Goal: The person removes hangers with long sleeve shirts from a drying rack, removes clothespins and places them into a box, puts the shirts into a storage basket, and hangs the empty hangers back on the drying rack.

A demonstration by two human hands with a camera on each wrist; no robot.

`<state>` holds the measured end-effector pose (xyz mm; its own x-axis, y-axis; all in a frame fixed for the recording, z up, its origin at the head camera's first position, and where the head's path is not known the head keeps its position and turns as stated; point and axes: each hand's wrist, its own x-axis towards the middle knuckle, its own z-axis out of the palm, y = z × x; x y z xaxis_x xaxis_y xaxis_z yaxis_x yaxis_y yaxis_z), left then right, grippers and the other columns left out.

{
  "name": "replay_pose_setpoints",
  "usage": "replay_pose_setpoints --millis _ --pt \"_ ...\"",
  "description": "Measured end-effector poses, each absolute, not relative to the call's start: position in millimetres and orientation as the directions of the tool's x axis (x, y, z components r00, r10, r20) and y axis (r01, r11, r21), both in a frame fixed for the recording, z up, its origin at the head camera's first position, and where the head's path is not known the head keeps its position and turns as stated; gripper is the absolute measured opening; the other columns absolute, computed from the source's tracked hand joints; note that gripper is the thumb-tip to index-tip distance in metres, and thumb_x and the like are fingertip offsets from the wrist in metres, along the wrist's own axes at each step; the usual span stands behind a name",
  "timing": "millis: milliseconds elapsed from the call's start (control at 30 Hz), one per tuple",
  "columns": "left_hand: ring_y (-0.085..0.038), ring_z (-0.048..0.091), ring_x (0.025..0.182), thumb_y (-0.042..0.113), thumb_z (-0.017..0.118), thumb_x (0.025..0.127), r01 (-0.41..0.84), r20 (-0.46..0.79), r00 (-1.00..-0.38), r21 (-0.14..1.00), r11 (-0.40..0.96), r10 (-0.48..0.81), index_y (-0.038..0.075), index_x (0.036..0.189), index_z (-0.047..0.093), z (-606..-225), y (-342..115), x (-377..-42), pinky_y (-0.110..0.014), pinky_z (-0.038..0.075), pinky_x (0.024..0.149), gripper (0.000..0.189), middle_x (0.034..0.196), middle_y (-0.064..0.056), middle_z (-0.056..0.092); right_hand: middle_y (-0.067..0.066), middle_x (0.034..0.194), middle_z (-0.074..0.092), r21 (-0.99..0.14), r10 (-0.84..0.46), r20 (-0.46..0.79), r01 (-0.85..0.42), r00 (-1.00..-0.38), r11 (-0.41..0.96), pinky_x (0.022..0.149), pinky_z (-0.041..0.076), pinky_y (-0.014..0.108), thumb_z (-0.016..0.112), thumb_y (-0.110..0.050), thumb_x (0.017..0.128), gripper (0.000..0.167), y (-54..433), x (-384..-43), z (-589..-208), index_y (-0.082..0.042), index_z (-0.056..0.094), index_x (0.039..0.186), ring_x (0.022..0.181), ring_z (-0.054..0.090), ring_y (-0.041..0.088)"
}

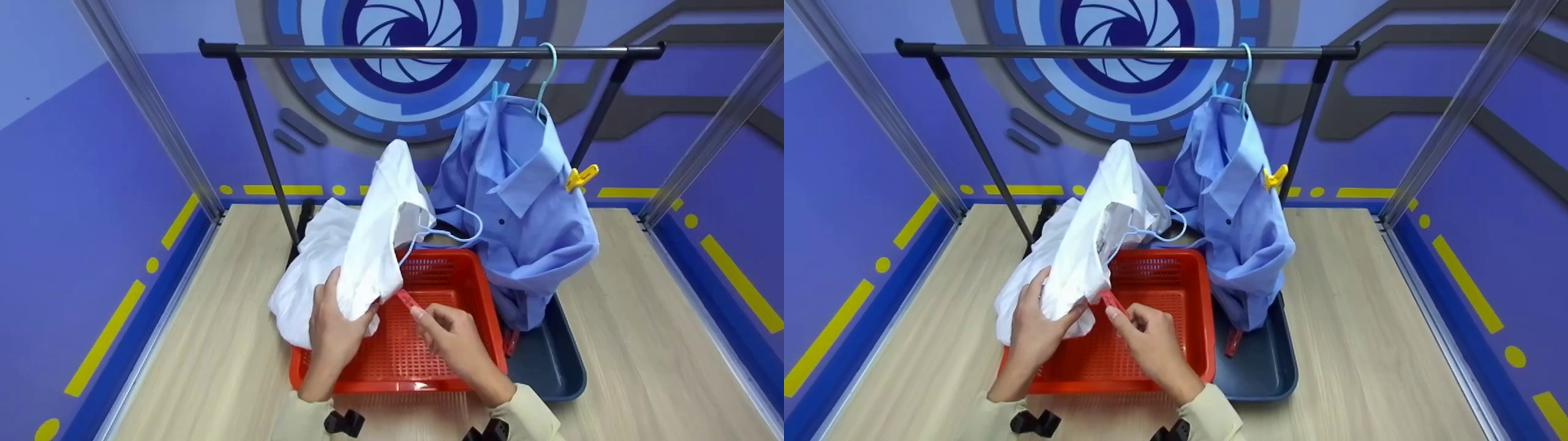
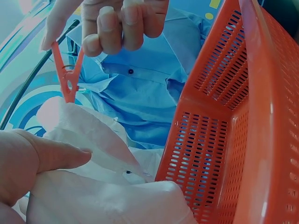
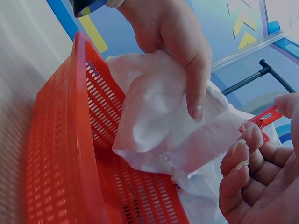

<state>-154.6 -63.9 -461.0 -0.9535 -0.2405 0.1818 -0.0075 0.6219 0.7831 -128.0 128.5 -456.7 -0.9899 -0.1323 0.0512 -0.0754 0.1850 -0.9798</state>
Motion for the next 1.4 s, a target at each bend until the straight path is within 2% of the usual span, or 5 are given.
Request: replay_pose_setpoints --millis 167,667,933,1200,1400 --pt "-0.028 0.055 0.104 0.024 0.085 0.071 -0.012 0.174 -0.955 0.786 0.619 -0.240 0.016 0.143 0.040 -460.8 -64.5 -155.4 -0.048 0.045 0.094 0.086 0.116 -0.012 0.053 0.003 0.057 0.049 -0.976 -0.112 0.062 -0.084 -0.992 0.201 0.049 0.045 0.025 0.058 -0.041 0.095 0.041 134.1 -128.9 -457.9 -0.008 0.058 0.071 0.050 0.047 0.009" --pt "-0.028 0.054 0.106 0.025 0.085 0.071 -0.010 0.176 -0.955 0.784 0.621 -0.238 0.016 0.143 0.041 -460.8 -65.0 -155.0 -0.047 0.044 0.095 0.085 0.118 -0.011 0.053 0.006 0.055 0.049 -0.987 -0.018 0.048 -0.050 -0.999 0.150 0.047 0.043 0.026 0.061 -0.031 0.095 0.036 150.2 -132.3 -458.4 -0.004 0.061 0.072 0.048 0.046 0.013" --pt "-0.030 0.056 0.104 0.022 0.086 0.069 0.045 0.236 -0.943 0.789 0.612 -0.235 0.013 0.141 0.043 -462.0 -65.8 -154.4 -0.047 0.045 0.092 0.084 0.114 -0.013 0.054 0.006 0.058 0.050 -0.989 0.006 0.026 -0.025 -1.000 0.145 0.049 0.044 0.027 0.059 -0.033 0.095 0.037 160.6 -133.9 -461.5 -0.004 0.061 0.074 0.051 0.047 0.015" --pt "-0.029 0.056 0.105 0.024 0.086 0.070 0.019 0.206 -0.949 0.790 0.612 -0.237 0.016 0.142 0.043 -460.7 -66.2 -154.1 -0.047 0.045 0.093 0.084 0.116 -0.012 0.054 0.006 0.057 0.050 -0.989 0.030 0.007 -0.003 -1.000 0.146 0.048 0.042 0.025 0.060 -0.041 0.093 0.042 172.0 -134.9 -464.1 -0.005 0.060 0.072 0.050 0.047 0.013" --pt "-0.028 0.055 0.105 0.024 0.085 0.071 0.004 0.189 -0.953 0.790 0.614 -0.236 0.016 0.143 0.041 -460.3 -66.5 -154.1 -0.047 0.045 0.093 0.085 0.117 -0.012 0.053 0.005 0.054 0.048 -0.988 0.062 0.022 -0.012 -0.998 0.155 0.045 0.039 0.026 0.060 -0.037 0.094 0.041 179.4 -137.6 -467.7 -0.003 0.060 0.071 0.047 0.044 0.012"
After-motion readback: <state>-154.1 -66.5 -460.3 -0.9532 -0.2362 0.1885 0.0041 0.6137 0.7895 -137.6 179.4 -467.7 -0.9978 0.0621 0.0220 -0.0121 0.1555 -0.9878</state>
